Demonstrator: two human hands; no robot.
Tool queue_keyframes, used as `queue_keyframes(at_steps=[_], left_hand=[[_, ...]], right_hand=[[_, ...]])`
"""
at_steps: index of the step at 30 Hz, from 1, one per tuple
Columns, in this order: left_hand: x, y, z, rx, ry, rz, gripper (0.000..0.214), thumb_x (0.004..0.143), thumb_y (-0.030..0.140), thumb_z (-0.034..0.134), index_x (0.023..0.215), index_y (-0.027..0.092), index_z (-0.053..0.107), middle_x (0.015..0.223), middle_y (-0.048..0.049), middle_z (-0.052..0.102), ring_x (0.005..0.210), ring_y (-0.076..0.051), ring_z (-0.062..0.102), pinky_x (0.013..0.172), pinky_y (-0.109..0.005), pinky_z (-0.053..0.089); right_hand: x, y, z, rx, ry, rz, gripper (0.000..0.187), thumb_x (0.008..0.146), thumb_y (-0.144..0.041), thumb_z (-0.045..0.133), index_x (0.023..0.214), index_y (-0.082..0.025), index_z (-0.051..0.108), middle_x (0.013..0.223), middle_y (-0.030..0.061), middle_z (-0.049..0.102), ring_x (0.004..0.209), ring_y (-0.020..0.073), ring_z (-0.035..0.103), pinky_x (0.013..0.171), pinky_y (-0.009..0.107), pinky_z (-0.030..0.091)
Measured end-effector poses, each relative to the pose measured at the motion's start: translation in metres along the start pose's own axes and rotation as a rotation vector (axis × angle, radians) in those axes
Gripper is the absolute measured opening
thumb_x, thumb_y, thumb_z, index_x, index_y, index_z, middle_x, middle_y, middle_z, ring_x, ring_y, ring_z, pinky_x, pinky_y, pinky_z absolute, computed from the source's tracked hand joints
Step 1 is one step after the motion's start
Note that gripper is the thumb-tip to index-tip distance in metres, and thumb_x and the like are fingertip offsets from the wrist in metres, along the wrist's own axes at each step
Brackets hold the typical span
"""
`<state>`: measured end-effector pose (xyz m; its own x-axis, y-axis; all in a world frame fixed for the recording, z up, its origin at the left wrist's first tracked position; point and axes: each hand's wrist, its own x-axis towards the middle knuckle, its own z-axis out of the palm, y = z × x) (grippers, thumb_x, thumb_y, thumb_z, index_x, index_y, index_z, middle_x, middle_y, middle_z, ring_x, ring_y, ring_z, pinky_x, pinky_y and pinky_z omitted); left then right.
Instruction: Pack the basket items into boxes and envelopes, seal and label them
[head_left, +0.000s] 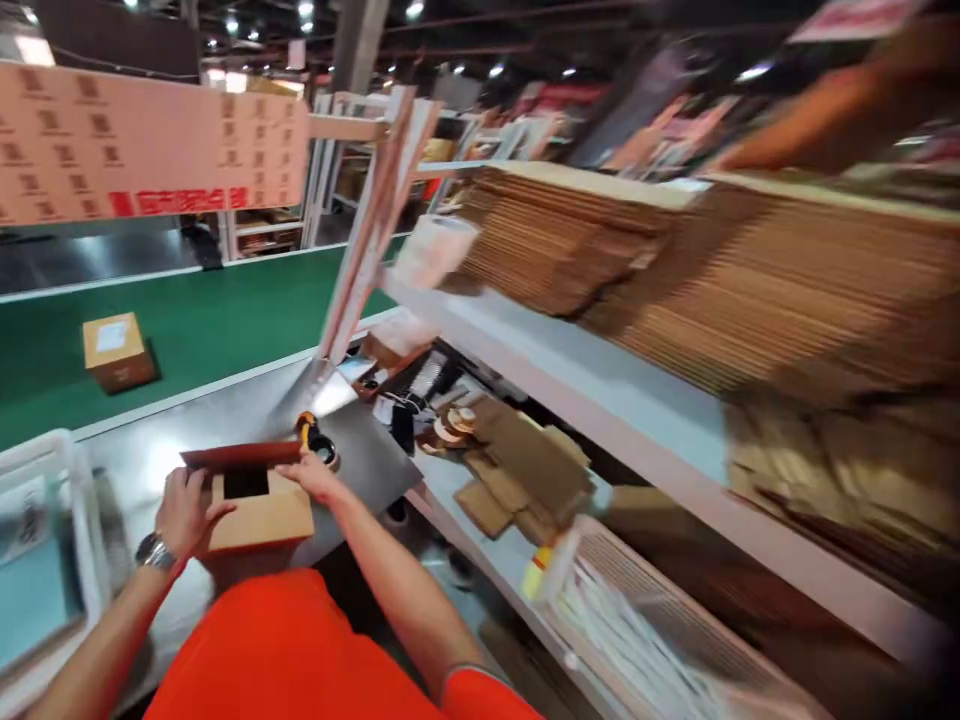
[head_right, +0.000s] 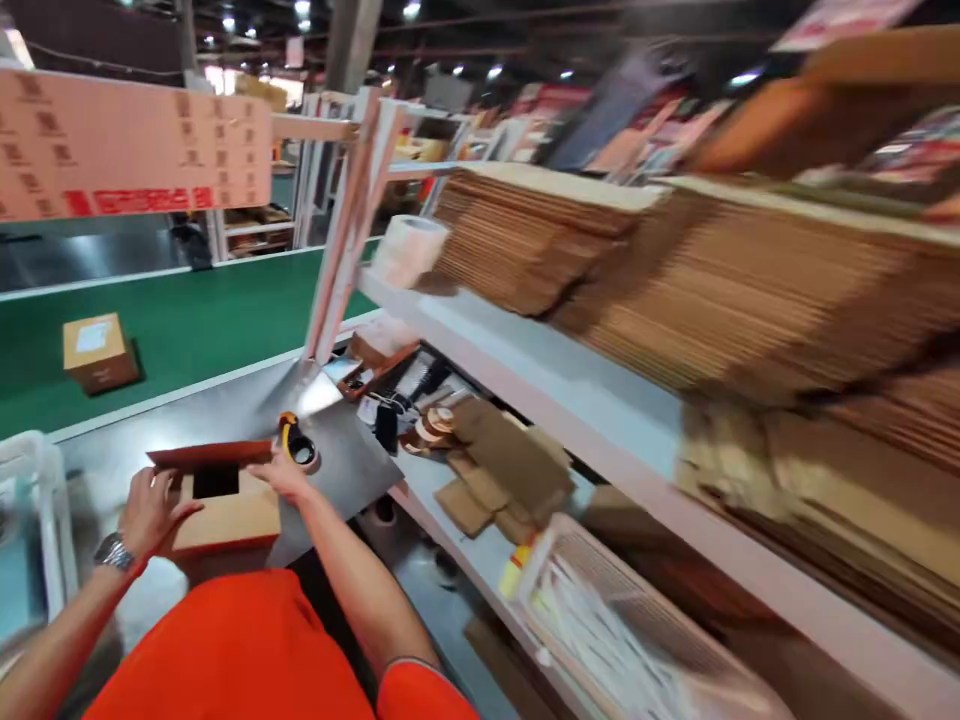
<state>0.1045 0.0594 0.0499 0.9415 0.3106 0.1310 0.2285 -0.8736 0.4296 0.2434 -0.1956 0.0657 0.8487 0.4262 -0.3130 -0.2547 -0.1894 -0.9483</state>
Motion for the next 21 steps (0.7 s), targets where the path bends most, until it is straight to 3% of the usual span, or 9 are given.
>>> queue_keyframes(at_steps=[2,4,7,11,15,21], left_hand=[[-0.007,0.002,0.016,0.021,0.183,-0.04,0.075,0.086,0.071,0.086,0.13,0.012,0.074,0.133,-0.0254,0.074,0.128,-0.043,0.071,0.111,-0.057,0.062],[-0.015,0.008,0.025,0.025,0.231,-0.114,0.092,0.086,0.07,0.09,0.147,0.006,0.063,0.145,-0.0309,0.067,0.137,-0.046,0.068,0.113,-0.058,0.061],[-0.024,0.017,0.022,-0.02,0.143,-0.234,0.117,0.085,0.064,0.095,0.17,0.004,0.041,0.162,-0.0358,0.055,0.15,-0.048,0.061,0.116,-0.053,0.061],[-0.03,0.019,0.009,-0.2,0.04,-0.447,0.148,0.073,0.055,0.106,0.182,0.007,0.017,0.171,-0.0354,0.05,0.148,-0.049,0.065,0.114,-0.05,0.062],[-0.032,0.014,0.007,-0.499,-0.041,-0.589,0.141,0.077,0.048,0.105,0.182,0.01,0.017,0.16,-0.0297,0.065,0.136,-0.042,0.075,0.112,-0.046,0.061],[-0.03,0.008,0.016,-0.688,-0.184,-0.714,0.103,0.079,0.043,0.104,0.161,0.01,0.052,0.146,-0.0245,0.077,0.129,-0.034,0.079,0.104,-0.038,0.063]], right_hand=[[0.002,0.006,-0.004,0.056,-0.055,0.05,0.058,0.071,-0.069,0.093,0.094,-0.021,0.071,0.086,0.0035,0.076,0.089,0.021,0.071,0.083,0.035,0.059],[0.004,0.01,-0.006,0.18,-0.073,0.094,0.066,0.069,-0.081,0.088,0.096,-0.023,0.073,0.094,0.0064,0.08,0.094,0.0235,0.074,0.085,0.036,0.061],[0.002,0.016,-0.005,0.415,-0.035,0.102,0.067,0.069,-0.082,0.087,0.098,-0.022,0.078,0.105,0.0101,0.084,0.109,0.0302,0.077,0.095,0.042,0.062],[-0.008,0.036,-0.009,0.441,-0.035,0.027,0.061,0.068,-0.063,0.093,0.112,-0.022,0.084,0.133,0.0104,0.083,0.124,0.0308,0.073,0.107,0.043,0.059],[-0.018,0.067,-0.012,0.373,-0.027,0.049,0.087,0.063,-0.04,0.091,0.148,-0.029,0.074,0.152,0.0082,0.075,0.127,0.0308,0.072,0.108,0.042,0.058],[-0.016,0.104,-0.009,0.286,0.035,-0.009,0.093,0.075,-0.051,0.083,0.163,-0.029,0.062,0.172,0.0102,0.06,0.145,0.0308,0.064,0.118,0.041,0.052]])
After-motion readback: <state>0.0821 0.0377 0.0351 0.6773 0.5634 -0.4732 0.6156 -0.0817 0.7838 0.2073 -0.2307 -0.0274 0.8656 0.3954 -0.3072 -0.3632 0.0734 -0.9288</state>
